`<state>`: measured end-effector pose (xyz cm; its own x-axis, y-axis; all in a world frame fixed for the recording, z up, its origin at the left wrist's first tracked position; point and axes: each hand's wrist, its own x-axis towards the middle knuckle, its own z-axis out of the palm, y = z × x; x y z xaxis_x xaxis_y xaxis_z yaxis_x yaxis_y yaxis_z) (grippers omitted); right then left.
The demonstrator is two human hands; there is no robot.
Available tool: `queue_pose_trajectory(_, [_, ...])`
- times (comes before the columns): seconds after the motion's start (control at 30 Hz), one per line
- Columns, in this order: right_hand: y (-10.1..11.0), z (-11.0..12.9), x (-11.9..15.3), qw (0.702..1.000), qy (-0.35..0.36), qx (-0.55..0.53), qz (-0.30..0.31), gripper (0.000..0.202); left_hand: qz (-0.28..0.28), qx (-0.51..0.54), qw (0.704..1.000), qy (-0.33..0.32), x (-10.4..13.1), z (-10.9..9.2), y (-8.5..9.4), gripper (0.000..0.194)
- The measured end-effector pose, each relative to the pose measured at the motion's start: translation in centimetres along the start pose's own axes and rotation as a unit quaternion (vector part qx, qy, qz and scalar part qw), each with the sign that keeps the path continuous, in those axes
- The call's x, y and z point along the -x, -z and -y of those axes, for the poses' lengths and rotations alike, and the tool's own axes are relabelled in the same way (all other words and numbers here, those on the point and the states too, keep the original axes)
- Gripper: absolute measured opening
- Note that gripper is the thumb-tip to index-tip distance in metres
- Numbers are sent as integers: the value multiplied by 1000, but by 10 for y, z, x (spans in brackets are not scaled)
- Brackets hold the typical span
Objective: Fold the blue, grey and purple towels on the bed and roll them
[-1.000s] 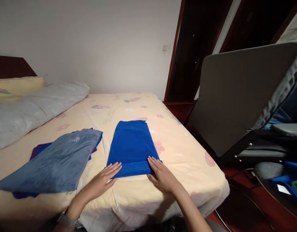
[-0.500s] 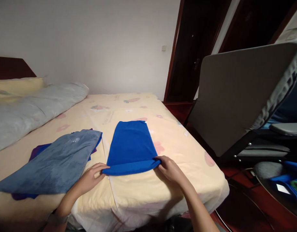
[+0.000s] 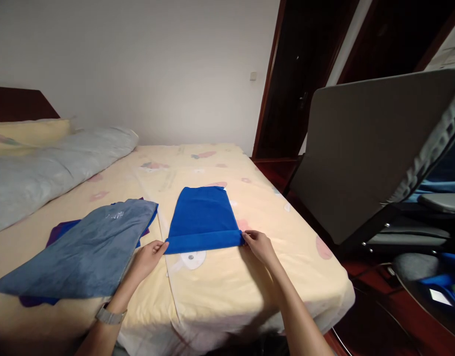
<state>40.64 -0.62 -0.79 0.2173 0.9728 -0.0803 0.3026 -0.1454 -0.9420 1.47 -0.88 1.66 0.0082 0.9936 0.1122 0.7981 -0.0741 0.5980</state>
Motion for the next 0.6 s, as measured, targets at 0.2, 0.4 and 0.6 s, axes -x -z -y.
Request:
queue_pose_trajectory(0.2, [-7, 2, -3, 998, -42, -48, 6, 25, -1, 73, 997, -1, -1, 3, -4, 34])
queue_pose_trajectory(0.4, [-13, 5, -1, 994, -51, -99, 1, 21, 42, 245, 967, 47, 0, 1, -8, 43])
queue_pose_trajectory(0.6, [-12, 7, -1, 990, -34, -137, -2, 21, -1, 260, 965, 43, -6, 8, -8, 48])
